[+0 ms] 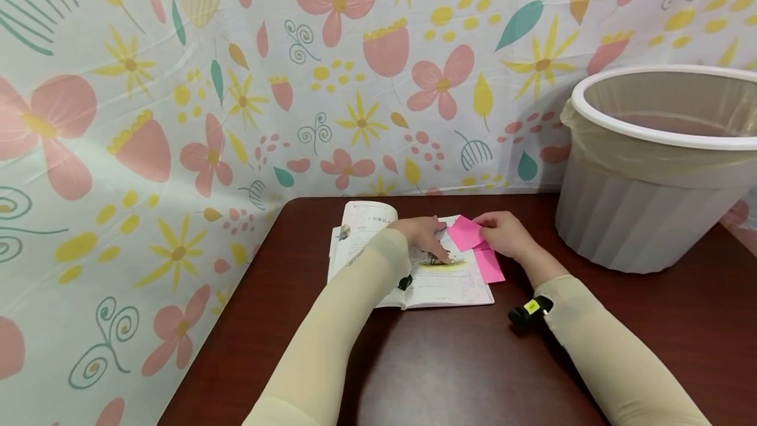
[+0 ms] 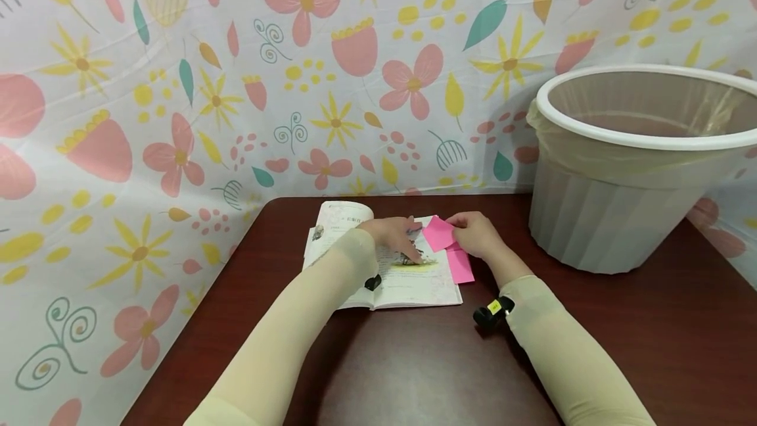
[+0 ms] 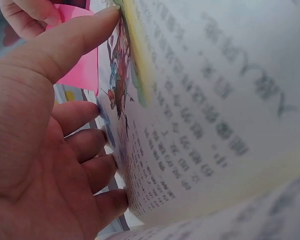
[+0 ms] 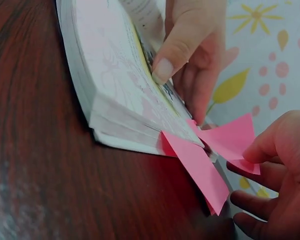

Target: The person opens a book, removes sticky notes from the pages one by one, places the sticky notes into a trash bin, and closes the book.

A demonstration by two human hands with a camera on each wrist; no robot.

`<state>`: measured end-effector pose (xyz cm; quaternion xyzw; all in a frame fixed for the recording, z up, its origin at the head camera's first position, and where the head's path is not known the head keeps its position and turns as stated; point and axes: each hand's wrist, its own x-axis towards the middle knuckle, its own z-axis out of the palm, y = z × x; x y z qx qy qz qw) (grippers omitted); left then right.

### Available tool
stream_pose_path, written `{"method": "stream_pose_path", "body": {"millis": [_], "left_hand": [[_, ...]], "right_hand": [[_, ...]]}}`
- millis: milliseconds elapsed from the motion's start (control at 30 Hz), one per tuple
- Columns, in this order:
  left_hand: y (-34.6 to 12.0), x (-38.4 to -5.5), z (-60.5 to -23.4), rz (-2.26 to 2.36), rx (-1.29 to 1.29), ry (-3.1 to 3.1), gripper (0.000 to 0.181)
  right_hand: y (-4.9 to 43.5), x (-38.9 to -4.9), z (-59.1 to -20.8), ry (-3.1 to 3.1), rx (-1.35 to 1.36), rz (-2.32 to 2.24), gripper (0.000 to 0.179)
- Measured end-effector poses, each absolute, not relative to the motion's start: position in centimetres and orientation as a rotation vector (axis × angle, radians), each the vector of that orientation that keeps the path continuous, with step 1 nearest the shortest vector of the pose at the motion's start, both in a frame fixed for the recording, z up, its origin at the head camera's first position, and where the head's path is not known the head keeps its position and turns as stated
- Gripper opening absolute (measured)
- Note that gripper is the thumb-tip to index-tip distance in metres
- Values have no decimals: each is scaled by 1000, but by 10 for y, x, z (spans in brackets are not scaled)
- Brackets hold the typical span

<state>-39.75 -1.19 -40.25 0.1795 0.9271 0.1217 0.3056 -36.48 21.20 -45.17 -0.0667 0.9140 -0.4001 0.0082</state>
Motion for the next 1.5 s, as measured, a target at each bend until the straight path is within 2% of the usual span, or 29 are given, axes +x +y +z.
{"method": "stream_pose_path", "body": {"millis": [1500], "left_hand": [[-12,-403,-409,317,471,2446,103]], "right_hand": [[210,-361,-446,2959,-304,-1311,27]]}}
